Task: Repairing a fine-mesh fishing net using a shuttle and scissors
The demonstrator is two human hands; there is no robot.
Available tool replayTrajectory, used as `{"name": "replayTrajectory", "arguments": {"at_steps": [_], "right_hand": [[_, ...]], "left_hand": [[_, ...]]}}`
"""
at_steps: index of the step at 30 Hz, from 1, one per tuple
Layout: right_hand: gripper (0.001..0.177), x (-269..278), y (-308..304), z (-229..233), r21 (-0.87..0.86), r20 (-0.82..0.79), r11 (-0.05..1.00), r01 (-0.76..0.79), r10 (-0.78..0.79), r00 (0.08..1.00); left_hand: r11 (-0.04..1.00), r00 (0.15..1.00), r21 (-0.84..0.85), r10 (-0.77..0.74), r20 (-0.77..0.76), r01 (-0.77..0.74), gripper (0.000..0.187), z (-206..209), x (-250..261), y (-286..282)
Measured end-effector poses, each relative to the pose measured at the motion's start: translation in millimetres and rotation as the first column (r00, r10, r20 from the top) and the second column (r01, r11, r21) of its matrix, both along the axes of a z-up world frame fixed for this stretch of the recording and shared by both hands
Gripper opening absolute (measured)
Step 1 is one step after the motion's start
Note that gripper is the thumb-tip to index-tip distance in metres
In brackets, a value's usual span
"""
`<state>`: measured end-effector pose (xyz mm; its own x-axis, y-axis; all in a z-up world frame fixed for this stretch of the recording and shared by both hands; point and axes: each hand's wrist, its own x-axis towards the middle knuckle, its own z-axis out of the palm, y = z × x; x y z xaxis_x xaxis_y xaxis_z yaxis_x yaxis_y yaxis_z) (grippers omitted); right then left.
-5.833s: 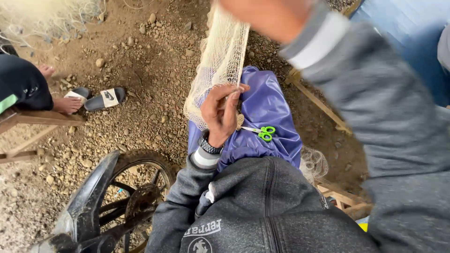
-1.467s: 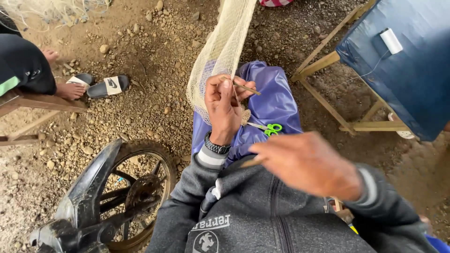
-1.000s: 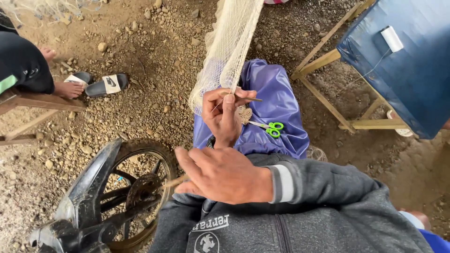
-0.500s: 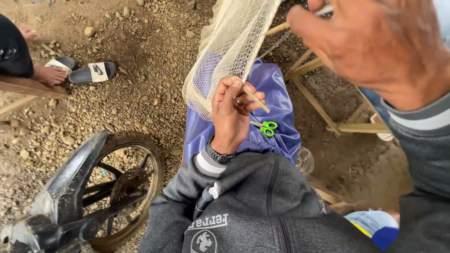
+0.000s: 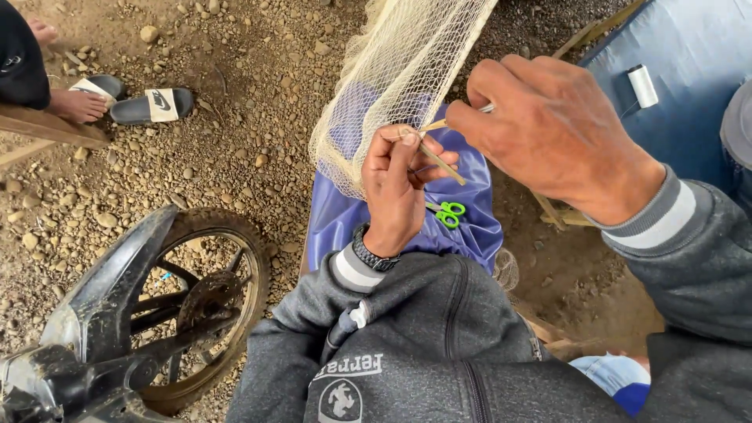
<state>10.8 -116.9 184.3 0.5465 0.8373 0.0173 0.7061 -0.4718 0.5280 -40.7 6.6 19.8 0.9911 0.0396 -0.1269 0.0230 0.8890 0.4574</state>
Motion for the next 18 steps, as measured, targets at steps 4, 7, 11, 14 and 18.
{"name": "replayTrajectory", "arguments": {"at_steps": [4, 7, 11, 14, 18], "right_hand": [[0.029, -1, -1, -3, 0.015, 0.006, 1.000, 0.001, -0.001, 1.000], [0.031, 0, -3, -6, 0.055, -0.017, 0.998, 0.014, -0.014, 1.000], [0.027, 7, -8, -13, 0.232, -0.254, 0.971, 0.057, 0.004, 0.967], [0.006, 18, -11, -20, 0.376, -0.451, 0.920, 0.107, 0.081, 0.889], [0.011, 22, -13, -38, 0.443, -0.470, 0.892, 0.086, 0.150, 0.870]], "left_hand": [[1.000, 1.000, 0.018, 0.012, 0.004, -0.012, 0.011, 0, -1, -1], [1.000, 1.000, 0.008, 0.010, 0.002, -0.010, 0.009, -2, -1, -2], [0.999, 0.999, -0.039, -0.026, 0.019, 0.027, 0.009, 0, -1, 3], [0.997, 0.999, -0.062, -0.041, -0.010, 0.040, 0.006, -3, 0, 3], [0.999, 0.999, -0.030, -0.031, 0.032, 0.032, 0.005, -2, 0, 5]]}}
